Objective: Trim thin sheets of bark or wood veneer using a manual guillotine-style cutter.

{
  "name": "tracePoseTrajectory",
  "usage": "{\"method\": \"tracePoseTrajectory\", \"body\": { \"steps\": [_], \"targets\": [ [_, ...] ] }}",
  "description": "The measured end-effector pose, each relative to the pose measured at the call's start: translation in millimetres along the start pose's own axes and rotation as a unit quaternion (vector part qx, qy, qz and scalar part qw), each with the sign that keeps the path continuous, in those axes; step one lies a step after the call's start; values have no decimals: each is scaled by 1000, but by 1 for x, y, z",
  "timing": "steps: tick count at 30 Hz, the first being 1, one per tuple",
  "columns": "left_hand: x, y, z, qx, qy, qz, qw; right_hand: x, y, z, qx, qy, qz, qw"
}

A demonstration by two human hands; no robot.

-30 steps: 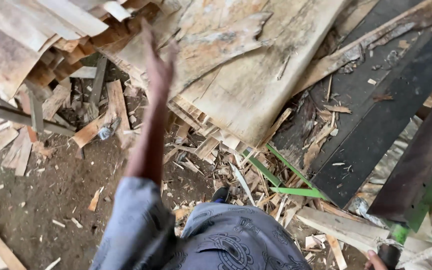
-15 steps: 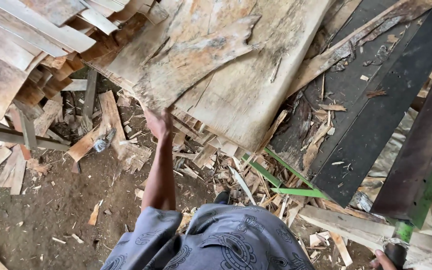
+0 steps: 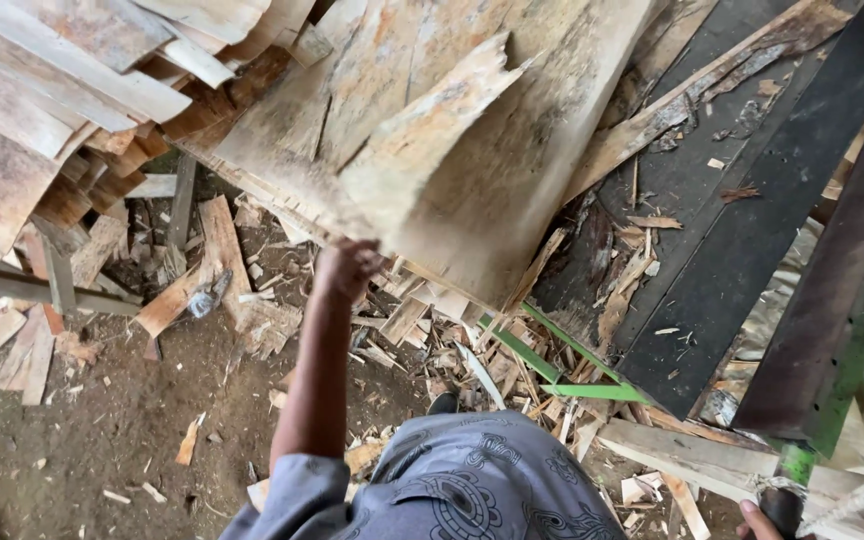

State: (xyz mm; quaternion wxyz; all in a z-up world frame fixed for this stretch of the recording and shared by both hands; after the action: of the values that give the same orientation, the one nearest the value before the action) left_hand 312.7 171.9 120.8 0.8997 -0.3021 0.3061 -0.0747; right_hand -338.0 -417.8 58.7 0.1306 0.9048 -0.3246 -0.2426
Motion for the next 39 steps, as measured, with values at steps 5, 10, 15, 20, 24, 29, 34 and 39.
{"method": "tracePoseTrajectory", "body": {
  "steps": [5,10,15,20,24,29,34,39],
  "targets": [
    [-71,-106,-128,158,158,-200,954,-21,-37,-24,85,-30,21,996],
    [-44,-61,-274,60,183,-284,939,-67,-68,-97,146,-92,53,984],
    [-30,-36,-270,22,140,-177,974,-70,-68,-113,163,-57,91,981],
    [-10,-38,-310,291,239,-189,907,-73,-73,-135,151,-94,79,981],
    [-19,-71,-313,285,214,-199,913,-81,-72,-148,119,-102,79,984],
    [-17,-106,-296,346,152,-142,915,-76,-72,-158,87,-64,44,993],
    [12,-121,-312,374,156,-128,905,-79,-69,-169,81,-103,51,990],
    [55,-120,-331,386,66,-149,908,-83,-65,-172,73,-137,52,987]
  ]
}}
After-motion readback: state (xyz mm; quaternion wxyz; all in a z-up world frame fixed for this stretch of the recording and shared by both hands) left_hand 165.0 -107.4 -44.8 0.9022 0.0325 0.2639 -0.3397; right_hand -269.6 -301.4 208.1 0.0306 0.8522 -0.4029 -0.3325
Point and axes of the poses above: each hand's wrist, its own x-axis towards the middle knuckle, its own y-axis out of the back of the hand, z = x × y, the point moved 9 cm from there along x, towards the middle knuckle, and after that the axes turned 15 degrees about -z, right-handed, at the moved point
